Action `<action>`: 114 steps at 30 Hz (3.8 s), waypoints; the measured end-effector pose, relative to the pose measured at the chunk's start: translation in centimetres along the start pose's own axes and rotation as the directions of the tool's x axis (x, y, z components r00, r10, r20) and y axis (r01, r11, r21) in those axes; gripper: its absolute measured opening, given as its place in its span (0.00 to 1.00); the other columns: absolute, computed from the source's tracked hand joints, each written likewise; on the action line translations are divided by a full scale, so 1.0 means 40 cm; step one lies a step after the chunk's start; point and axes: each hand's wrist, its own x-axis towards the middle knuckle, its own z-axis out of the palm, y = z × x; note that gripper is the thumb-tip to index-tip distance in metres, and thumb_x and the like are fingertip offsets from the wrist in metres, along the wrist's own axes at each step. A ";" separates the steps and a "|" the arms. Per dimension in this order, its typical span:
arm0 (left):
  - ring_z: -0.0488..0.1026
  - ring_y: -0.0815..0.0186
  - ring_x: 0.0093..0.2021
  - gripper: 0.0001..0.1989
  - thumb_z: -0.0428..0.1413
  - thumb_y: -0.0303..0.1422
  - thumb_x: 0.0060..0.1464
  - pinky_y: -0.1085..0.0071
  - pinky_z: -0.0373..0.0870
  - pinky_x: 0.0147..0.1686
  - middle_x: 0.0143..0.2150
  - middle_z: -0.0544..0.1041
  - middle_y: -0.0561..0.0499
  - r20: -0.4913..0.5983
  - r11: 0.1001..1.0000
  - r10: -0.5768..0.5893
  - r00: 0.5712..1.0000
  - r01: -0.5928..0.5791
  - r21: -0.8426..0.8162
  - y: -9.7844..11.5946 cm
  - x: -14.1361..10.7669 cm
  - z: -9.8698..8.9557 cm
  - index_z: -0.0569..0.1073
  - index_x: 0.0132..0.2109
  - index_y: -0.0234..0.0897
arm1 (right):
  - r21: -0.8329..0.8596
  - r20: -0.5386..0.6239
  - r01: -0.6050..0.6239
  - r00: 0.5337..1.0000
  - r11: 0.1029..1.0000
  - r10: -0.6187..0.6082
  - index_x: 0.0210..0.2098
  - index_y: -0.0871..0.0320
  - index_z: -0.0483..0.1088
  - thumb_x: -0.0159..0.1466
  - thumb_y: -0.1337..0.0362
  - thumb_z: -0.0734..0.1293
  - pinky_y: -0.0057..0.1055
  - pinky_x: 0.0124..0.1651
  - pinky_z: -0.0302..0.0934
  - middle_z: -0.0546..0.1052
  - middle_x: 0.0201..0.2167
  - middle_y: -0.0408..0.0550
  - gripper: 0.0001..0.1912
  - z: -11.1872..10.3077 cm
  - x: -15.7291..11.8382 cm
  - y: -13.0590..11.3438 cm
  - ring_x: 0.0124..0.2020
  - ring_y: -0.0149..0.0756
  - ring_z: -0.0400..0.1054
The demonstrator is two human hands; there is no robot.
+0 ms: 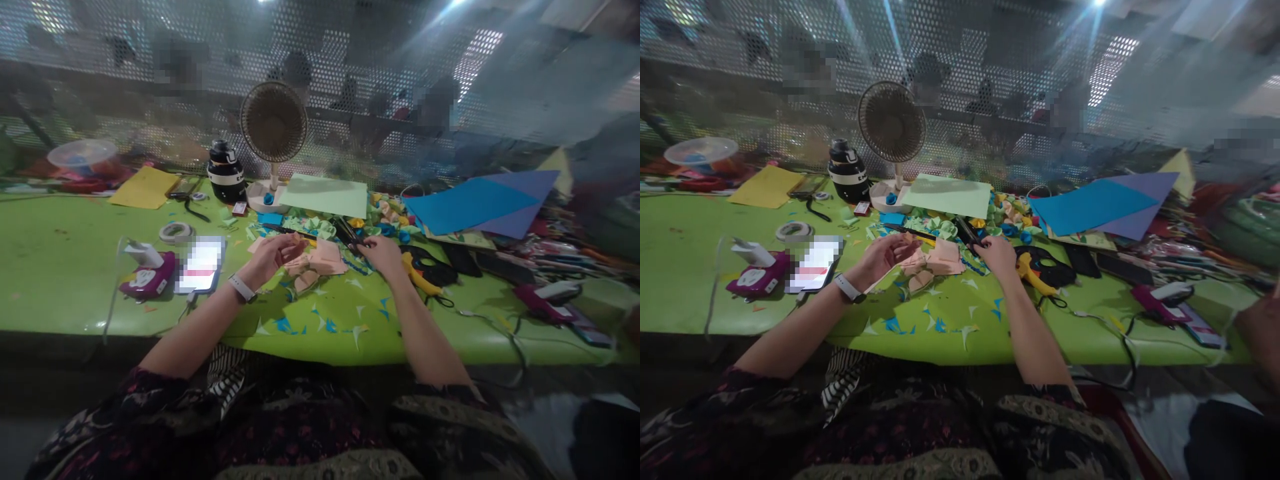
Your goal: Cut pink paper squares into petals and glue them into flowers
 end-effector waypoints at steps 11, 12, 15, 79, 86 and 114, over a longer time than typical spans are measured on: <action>0.79 0.64 0.47 0.11 0.62 0.29 0.53 0.66 0.74 0.51 0.46 0.82 0.44 0.079 0.978 0.044 0.996 -0.059 0.199 -0.012 -0.004 -0.012 0.77 0.45 0.34 | 0.219 -0.110 -0.046 0.991 0.975 0.071 0.35 0.58 0.78 0.57 0.61 0.68 0.35 0.40 0.63 0.82 0.35 0.53 0.09 -0.004 0.007 0.014 0.38 0.45 0.74; 0.79 0.63 0.48 0.14 0.62 0.30 0.54 0.66 0.74 0.51 0.49 0.81 0.44 0.094 0.966 0.068 0.993 -0.089 0.241 -0.014 -0.007 -0.011 0.77 0.48 0.35 | 0.272 -0.163 -0.009 0.985 0.962 0.055 0.34 0.58 0.78 0.58 0.62 0.67 0.36 0.41 0.64 0.82 0.35 0.53 0.09 -0.006 -0.003 -0.002 0.38 0.44 0.74; 0.75 0.59 0.56 0.21 0.62 0.32 0.56 0.65 0.72 0.52 0.56 0.78 0.42 0.179 0.907 0.149 0.973 -0.206 0.367 -0.021 -0.025 0.004 0.73 0.57 0.37 | 0.593 -0.048 0.086 0.996 0.801 -0.071 0.34 0.58 0.77 0.59 0.57 0.67 0.35 0.37 0.66 0.80 0.32 0.51 0.12 -0.004 -0.056 -0.078 0.32 0.40 0.73; 0.81 0.61 0.41 0.19 0.67 0.45 0.48 0.68 0.75 0.40 0.40 0.83 0.45 0.149 0.916 -0.092 0.985 0.025 0.400 -0.027 -0.054 0.027 0.78 0.40 0.35 | 0.887 0.088 0.065 0.948 0.458 -0.305 0.30 0.54 0.64 0.58 0.44 0.68 0.30 0.27 0.57 0.66 0.21 0.39 0.20 0.015 -0.160 -0.192 0.22 0.30 0.60; 0.80 0.64 0.36 0.20 0.68 0.46 0.46 0.69 0.75 0.36 0.38 0.83 0.44 0.106 0.896 -0.136 0.985 0.077 0.437 -0.026 -0.047 0.017 0.78 0.38 0.34 | 0.852 0.068 0.115 0.942 0.510 -0.327 0.30 0.54 0.64 0.60 0.46 0.67 0.31 0.28 0.57 0.67 0.23 0.40 0.18 0.036 -0.149 -0.179 0.23 0.30 0.60; 0.78 0.65 0.37 0.22 0.66 0.49 0.46 0.67 0.76 0.41 0.35 0.80 0.47 0.120 0.884 0.021 0.993 -0.074 0.461 -0.047 -0.022 0.002 0.76 0.37 0.33 | 0.609 -0.018 0.265 0.947 0.747 -0.321 0.27 0.55 0.70 0.61 0.49 0.68 0.36 0.40 0.63 0.75 0.31 0.48 0.16 -0.060 -0.199 -0.168 0.34 0.38 0.69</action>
